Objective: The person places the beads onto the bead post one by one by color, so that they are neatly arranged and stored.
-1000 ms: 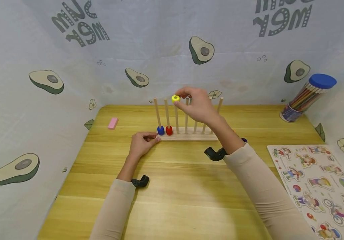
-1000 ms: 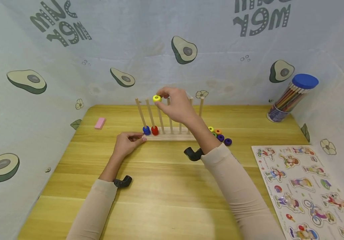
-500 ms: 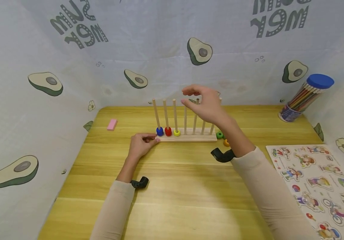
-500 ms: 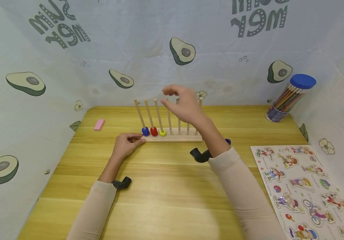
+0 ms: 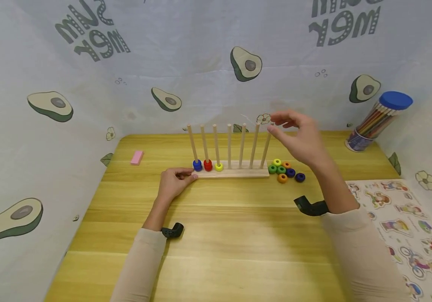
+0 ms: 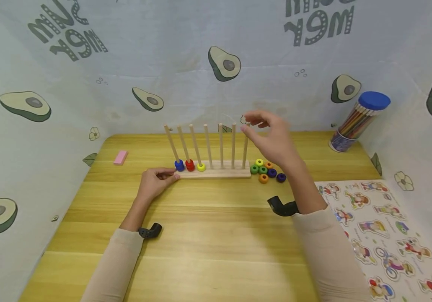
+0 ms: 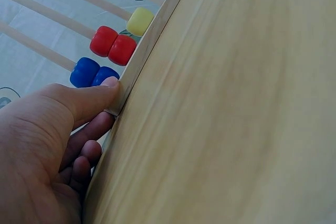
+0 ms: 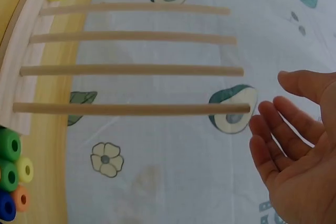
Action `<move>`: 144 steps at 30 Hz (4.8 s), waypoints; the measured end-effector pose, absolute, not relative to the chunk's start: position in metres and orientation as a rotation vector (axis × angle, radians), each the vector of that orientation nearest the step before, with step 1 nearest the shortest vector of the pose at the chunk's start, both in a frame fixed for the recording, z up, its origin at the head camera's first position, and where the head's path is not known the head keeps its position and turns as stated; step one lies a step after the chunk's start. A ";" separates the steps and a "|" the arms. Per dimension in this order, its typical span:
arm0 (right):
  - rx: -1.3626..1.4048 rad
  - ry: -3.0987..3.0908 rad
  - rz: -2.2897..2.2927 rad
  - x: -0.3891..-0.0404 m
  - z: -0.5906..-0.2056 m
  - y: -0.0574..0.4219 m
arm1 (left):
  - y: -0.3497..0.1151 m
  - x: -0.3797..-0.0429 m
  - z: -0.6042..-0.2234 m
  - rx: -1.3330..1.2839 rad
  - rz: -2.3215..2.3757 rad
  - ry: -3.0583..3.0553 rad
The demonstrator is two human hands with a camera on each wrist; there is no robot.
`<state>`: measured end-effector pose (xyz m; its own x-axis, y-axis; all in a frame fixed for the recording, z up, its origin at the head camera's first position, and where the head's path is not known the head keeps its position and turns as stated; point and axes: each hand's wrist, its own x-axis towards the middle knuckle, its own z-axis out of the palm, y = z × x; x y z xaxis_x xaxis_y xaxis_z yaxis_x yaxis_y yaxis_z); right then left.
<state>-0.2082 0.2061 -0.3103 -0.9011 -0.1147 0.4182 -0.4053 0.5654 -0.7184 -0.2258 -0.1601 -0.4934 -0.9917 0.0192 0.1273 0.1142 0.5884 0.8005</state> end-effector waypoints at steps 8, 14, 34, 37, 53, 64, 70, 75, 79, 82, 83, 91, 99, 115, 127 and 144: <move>0.271 -2.591 1.214 -0.202 -0.337 0.236 | -0.163 -0.226 -0.492 -0.119 -1.369 -2.698; 0.188 -2.682 1.187 -0.206 -0.363 0.250 | -0.164 -0.225 -0.493 -0.116 -1.380 -2.699; 0.150 -2.926 1.286 -0.232 -0.434 0.269 | -0.160 -0.226 -0.494 -0.126 -1.378 -2.694; 0.148 -2.957 1.279 -0.232 -0.438 0.269 | -0.160 -0.226 -0.494 -0.128 -1.368 -2.697; 0.157 -3.009 1.223 -0.241 -0.450 0.263 | -0.161 -0.226 -0.494 -0.133 -1.373 -2.679; 0.133 -3.014 1.156 -0.241 -0.452 0.260 | -0.160 -0.226 -0.495 -0.130 -1.388 -2.685; 0.145 -3.021 1.140 -0.242 -0.452 0.260 | -0.160 -0.226 -0.494 -0.126 -1.385 -2.687; 0.128 -2.995 1.143 -0.239 -0.449 0.261 | -0.160 -0.226 -0.494 -0.127 -1.390 -2.689; 0.138 -2.944 1.153 -0.236 -0.440 0.264 | -0.160 -0.226 -0.493 -0.125 -1.392 -2.682; 0.145 -2.901 1.168 -0.234 -0.429 0.266 | -0.161 -0.226 -0.493 -0.127 -1.391 -2.685; 0.144 -2.890 1.172 -0.234 -0.425 0.267 | -0.161 -0.226 -0.493 -0.126 -1.390 -2.687; 0.131 -2.775 1.185 -0.224 -0.383 0.263 | -0.161 -0.226 -0.492 -0.136 -1.379 -2.689; 0.256 -2.587 1.196 -0.208 -0.336 0.243 | -0.160 -0.226 -0.493 -0.127 -1.380 -2.692; 0.540 -2.495 1.276 -0.211 -0.308 0.170 | -0.161 -0.226 -0.494 -0.125 -1.373 -2.689; 0.646 -2.563 1.230 -0.234 -0.309 0.118 | -0.161 -0.226 -0.492 -0.128 -1.374 -2.691; 0.660 -2.689 1.136 -0.247 -0.310 0.095 | -0.162 -0.229 -0.493 -0.136 -1.382 -2.685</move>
